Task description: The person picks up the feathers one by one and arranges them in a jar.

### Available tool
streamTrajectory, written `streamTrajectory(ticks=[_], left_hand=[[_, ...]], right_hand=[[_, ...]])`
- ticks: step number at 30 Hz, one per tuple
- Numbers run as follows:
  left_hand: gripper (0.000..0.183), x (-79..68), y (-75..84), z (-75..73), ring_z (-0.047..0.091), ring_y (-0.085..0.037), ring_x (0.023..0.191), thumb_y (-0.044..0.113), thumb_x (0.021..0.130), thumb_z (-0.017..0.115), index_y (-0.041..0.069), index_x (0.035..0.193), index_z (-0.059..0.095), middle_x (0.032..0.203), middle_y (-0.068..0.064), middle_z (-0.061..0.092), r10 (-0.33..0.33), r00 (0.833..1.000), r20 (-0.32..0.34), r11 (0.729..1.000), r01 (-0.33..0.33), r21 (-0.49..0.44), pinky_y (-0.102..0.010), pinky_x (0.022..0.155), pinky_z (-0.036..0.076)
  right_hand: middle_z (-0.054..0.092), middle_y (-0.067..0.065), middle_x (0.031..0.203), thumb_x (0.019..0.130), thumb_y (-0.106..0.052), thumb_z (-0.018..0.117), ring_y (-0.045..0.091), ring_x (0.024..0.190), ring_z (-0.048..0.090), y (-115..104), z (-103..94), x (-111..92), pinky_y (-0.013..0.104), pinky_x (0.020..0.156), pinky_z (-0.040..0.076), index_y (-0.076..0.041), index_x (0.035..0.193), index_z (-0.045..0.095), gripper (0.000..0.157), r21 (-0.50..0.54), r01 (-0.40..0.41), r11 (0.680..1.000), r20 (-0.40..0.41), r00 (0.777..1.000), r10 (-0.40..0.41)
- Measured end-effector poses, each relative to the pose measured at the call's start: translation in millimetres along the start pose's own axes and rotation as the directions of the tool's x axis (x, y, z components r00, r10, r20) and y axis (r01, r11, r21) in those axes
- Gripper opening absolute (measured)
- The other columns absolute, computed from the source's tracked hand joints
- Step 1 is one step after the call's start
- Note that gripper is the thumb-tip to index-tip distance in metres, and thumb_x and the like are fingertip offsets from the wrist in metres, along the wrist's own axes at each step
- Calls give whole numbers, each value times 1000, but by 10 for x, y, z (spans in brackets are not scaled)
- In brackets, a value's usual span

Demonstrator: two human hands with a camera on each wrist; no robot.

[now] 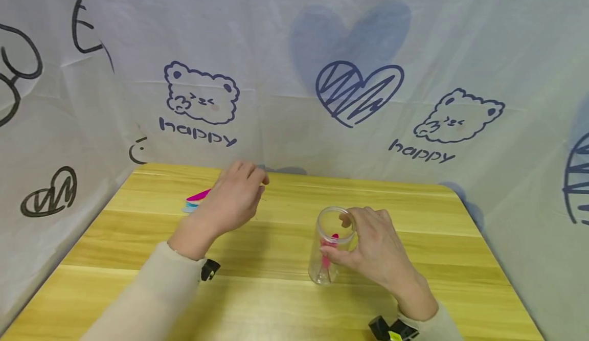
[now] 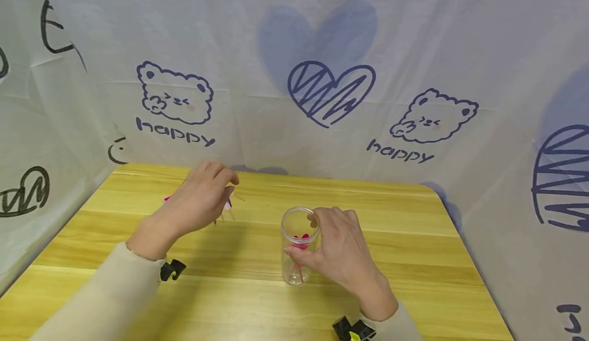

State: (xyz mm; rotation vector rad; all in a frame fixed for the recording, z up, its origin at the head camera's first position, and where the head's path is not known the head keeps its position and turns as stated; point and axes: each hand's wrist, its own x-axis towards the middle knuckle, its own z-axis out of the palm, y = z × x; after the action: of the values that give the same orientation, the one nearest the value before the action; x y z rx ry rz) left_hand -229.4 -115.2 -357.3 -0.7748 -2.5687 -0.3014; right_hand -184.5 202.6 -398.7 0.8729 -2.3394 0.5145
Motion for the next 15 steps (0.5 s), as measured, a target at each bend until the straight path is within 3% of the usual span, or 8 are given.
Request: streamTrajectory(ticks=[3,7,15], left_hand=[[16,-106,-193,81,57,-34,111,7,104,60,3,118,67,114,-12,67,-88,993,74,996,88,3,-52,94,50],[22,-250,-403,158,56,-40,116,4,103,57,0,123,66,121,-18,66,-194,968,158,981,191,35,-57,96,50],[33,-477,-700,253,54,-46,123,4,103,57,-5,134,62,131,-25,63,-302,922,242,953,293,73,-62,102,47]], right_hand=[[70,2,92,82,-78,72,16,80,60,-1,1,-2,34,74,35,-9,104,63,73,0,-3,1000,3,1000,3],[70,3,93,76,-67,85,16,81,60,-5,-2,2,34,75,36,-9,105,63,69,-1,-17,1000,19,1000,17],[70,3,94,69,-54,94,16,81,60,2,7,12,34,74,35,-8,105,63,67,-3,7,1000,6,1000,-7]])
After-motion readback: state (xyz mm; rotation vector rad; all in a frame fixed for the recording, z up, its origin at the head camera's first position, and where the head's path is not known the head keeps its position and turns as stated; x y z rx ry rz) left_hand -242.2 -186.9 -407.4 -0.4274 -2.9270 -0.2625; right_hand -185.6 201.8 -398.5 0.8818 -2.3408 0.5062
